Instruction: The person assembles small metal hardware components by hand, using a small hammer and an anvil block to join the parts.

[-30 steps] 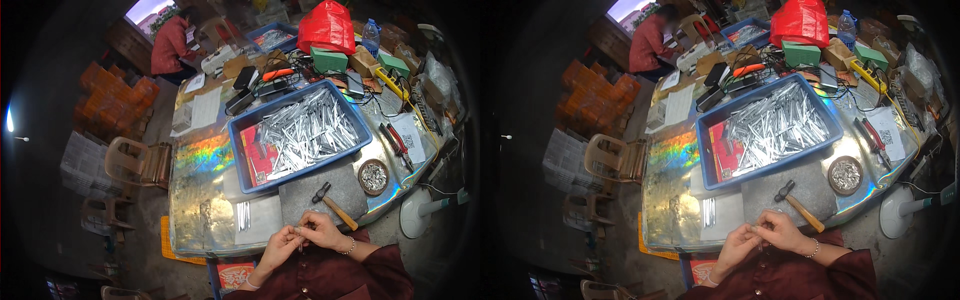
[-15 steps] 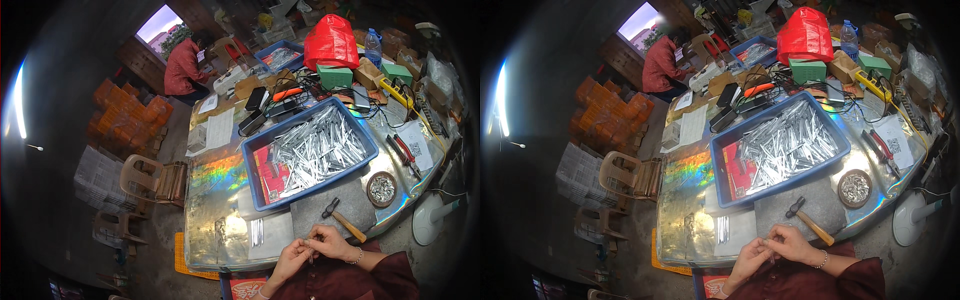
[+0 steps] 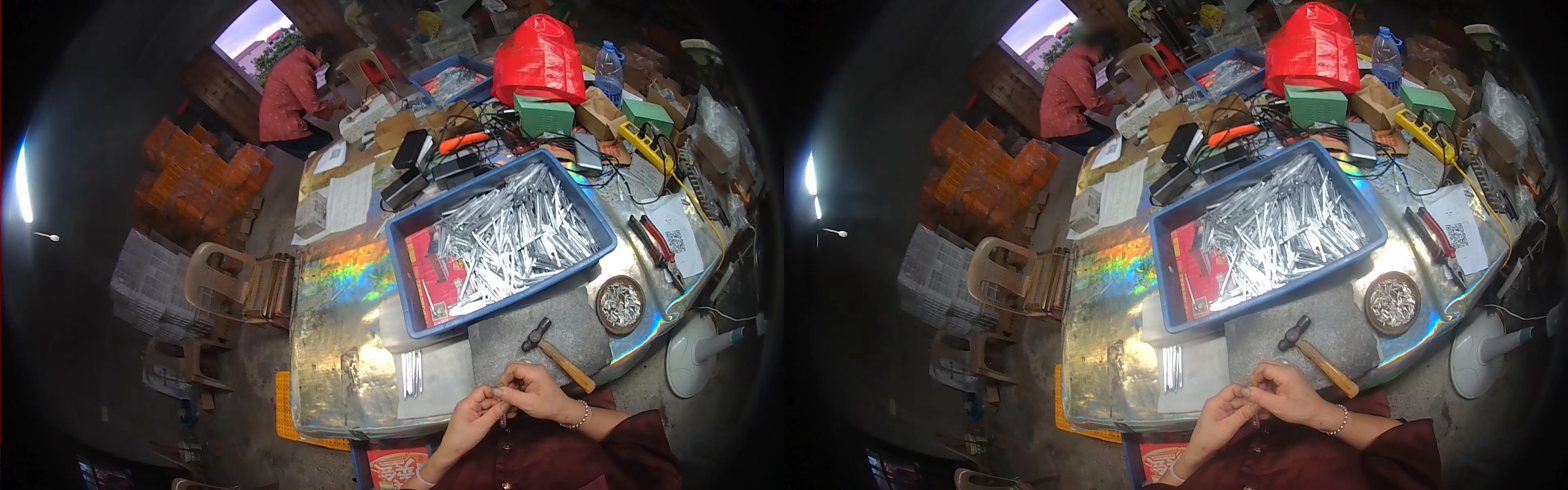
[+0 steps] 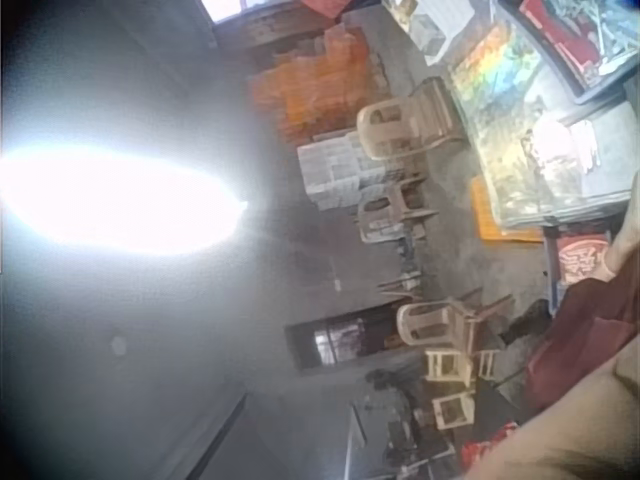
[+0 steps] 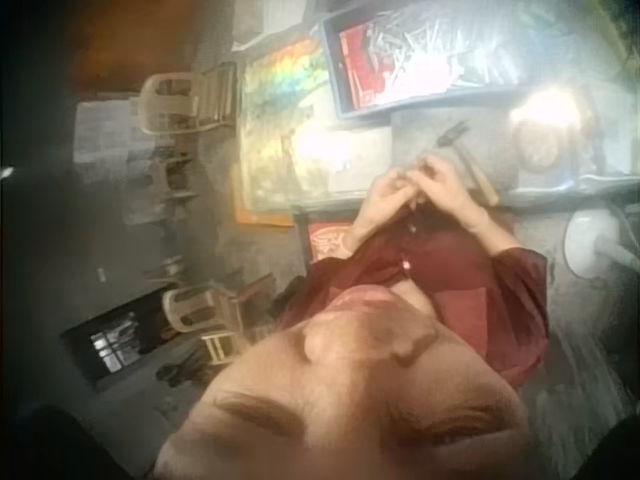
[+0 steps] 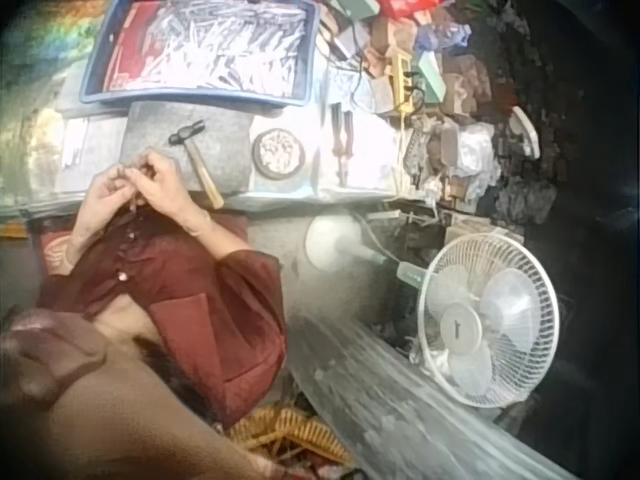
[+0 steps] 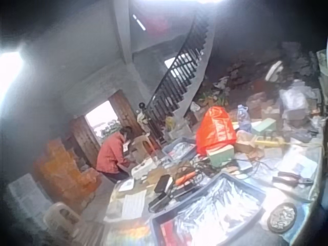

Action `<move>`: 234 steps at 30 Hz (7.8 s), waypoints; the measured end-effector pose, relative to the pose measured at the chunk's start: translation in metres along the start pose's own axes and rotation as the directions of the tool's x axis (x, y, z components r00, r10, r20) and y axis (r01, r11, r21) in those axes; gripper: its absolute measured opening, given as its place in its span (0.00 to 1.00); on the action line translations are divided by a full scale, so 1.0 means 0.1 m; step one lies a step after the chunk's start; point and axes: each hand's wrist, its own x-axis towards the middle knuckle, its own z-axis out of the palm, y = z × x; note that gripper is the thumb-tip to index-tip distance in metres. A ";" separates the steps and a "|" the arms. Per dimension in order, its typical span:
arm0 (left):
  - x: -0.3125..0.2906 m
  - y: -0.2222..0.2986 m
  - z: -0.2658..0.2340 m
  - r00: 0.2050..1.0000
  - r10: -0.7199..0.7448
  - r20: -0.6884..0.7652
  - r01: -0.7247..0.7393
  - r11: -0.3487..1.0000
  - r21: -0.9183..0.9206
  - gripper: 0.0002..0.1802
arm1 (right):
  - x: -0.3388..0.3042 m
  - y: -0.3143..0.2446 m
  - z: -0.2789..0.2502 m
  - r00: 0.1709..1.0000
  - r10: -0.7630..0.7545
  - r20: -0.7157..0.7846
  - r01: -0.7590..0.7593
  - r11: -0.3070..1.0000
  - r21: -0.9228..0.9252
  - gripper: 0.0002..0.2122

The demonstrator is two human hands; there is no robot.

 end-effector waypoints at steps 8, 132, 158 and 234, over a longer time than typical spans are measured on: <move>0.00 0.11 0.06 0.998 0.045 -0.035 -0.044 0.999 0.005 0.07 | 0.00 -0.16 0.05 0.995 0.069 -0.067 -0.061 0.992 0.110 0.07; 0.37 0.20 0.34 0.898 -0.309 0.314 0.426 0.788 -0.444 0.13 | -0.06 -0.31 -0.32 0.915 0.369 -0.163 -0.329 0.916 0.230 0.04; -0.41 0.25 -1.16 0.947 0.086 -0.310 -0.098 0.995 -0.022 0.12 | 0.24 -0.37 0.23 0.945 0.299 -0.135 -0.253 0.925 0.282 0.04; -0.22 -0.09 -0.46 0.966 -0.090 -0.240 -0.037 0.878 -0.477 0.13 | 0.28 -0.21 0.47 0.709 -0.451 0.542 0.705 0.468 -0.532 0.09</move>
